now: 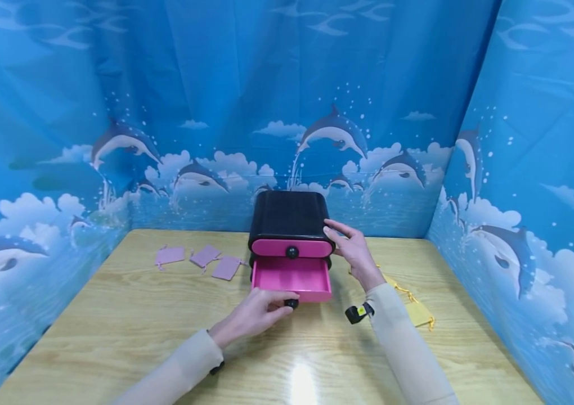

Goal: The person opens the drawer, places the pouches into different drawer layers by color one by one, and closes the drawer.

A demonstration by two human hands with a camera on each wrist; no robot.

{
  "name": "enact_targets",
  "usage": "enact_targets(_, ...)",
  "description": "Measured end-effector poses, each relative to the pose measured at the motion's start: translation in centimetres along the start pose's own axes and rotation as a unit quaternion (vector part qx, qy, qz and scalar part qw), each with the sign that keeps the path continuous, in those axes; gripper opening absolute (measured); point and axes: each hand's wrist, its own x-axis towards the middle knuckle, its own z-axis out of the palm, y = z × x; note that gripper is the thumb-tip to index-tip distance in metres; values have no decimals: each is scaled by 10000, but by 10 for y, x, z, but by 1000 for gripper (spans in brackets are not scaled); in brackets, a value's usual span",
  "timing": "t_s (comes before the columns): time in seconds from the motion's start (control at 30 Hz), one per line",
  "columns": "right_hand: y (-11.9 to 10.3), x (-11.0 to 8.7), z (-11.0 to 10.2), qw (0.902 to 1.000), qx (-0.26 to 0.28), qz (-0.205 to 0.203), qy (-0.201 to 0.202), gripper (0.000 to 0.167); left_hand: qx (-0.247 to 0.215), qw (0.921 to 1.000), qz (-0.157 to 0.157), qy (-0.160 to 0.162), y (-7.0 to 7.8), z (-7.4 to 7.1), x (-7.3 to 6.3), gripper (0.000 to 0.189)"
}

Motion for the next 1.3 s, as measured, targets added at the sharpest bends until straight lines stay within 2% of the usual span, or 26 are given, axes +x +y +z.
enact_targets(0.83,0,0,1,9999,63,-96,-51,48,184,9994,285,37,1,-1,-2,34)
enact_targets(0.97,1,0,0,9999,60,-79,-67,49,-57,9992,330,197,5,-2,-5,29)
enact_targets(1.17,1,1,0,9999,61,-62,-86,49,-485,9962,378,622,10,-8,-7,15)
enact_targets(1.3,1,2,0,9999,51,-23,-111,48,-614,9943,339,808,9,-14,-8,15)
